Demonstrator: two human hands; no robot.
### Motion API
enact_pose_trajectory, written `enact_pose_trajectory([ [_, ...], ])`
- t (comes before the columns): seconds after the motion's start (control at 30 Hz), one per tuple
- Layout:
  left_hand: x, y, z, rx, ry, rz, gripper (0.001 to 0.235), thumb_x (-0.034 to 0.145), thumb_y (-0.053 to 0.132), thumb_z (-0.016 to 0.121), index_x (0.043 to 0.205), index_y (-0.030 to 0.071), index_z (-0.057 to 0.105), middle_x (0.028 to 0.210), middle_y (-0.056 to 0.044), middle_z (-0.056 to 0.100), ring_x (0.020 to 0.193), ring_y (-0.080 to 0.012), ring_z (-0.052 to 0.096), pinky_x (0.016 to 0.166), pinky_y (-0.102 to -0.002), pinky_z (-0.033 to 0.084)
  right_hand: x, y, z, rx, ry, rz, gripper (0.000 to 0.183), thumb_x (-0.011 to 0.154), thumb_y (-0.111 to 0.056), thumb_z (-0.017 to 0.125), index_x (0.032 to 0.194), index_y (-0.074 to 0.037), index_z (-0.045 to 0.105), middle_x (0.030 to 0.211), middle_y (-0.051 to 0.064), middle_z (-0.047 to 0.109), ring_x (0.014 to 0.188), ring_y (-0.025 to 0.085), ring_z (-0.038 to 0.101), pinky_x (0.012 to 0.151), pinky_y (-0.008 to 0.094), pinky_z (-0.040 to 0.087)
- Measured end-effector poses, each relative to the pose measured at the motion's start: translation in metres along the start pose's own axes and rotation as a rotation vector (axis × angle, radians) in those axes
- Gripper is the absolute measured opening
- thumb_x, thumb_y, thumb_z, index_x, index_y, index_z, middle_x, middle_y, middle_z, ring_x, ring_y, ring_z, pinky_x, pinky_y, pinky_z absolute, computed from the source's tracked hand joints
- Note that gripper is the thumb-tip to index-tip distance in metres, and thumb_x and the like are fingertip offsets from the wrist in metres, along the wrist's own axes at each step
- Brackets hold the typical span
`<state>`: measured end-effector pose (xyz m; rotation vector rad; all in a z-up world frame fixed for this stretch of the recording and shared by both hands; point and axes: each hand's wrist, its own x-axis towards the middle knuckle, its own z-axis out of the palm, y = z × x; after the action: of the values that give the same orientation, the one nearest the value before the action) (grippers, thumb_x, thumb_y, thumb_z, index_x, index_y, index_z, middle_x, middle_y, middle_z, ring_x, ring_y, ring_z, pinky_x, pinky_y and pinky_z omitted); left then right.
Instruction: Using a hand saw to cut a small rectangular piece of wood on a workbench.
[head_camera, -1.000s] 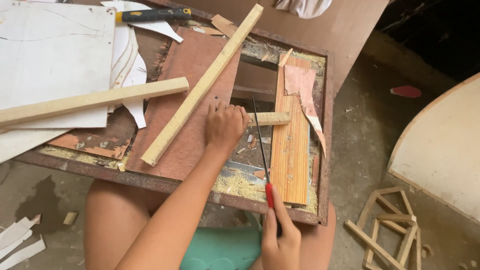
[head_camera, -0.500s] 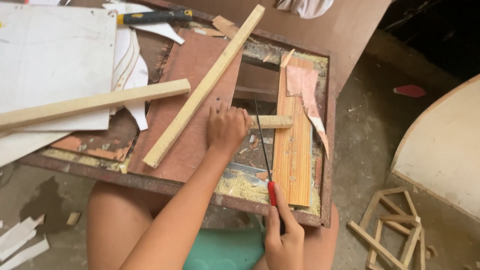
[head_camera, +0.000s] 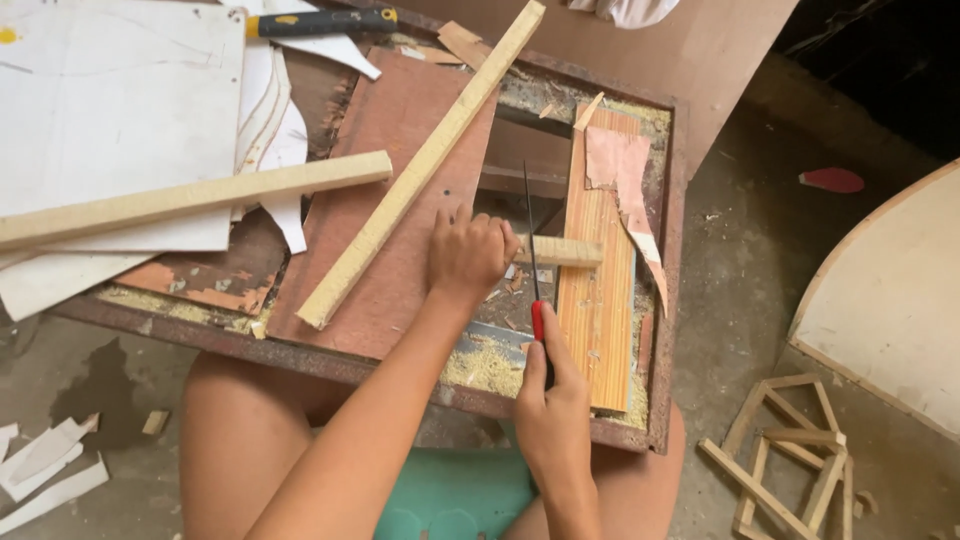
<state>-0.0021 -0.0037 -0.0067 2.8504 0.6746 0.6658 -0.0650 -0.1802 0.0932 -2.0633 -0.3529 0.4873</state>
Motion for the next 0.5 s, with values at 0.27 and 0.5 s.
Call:
enact_pose_trajectory([
  [0.27, 0.005, 0.002, -0.006, 0.004, 0.056, 0.004, 0.055, 0.102, 0.025, 0.034, 0.065, 0.01, 0.071, 0.068, -0.006, 0.072, 0.072, -0.0205, 0.062, 0.076, -0.041, 0.045, 0.029, 0.0, 0.006, 0.005, 0.016, 0.023, 0.054, 0.102, -0.022, 0.043, 0.156, -0.019, 0.044, 0.149, -0.002, 0.06, 0.086, 0.011, 0.048, 0.071, 0.027, 0.043],
  [0.5, 0.002, 0.003, -0.009, 0.057, 0.082, 0.014, 0.056, 0.101, 0.026, 0.035, 0.059, 0.012, 0.069, 0.064, -0.003, 0.07, 0.074, -0.0193, 0.063, 0.08, -0.042, 0.047, 0.014, -0.009, 0.005, 0.032, 0.019, 0.07, 0.055, 0.104, -0.02, 0.042, 0.159, -0.021, 0.044, 0.092, -0.001, 0.069, 0.05, 0.011, 0.027, 0.046, 0.03, 0.028],
])
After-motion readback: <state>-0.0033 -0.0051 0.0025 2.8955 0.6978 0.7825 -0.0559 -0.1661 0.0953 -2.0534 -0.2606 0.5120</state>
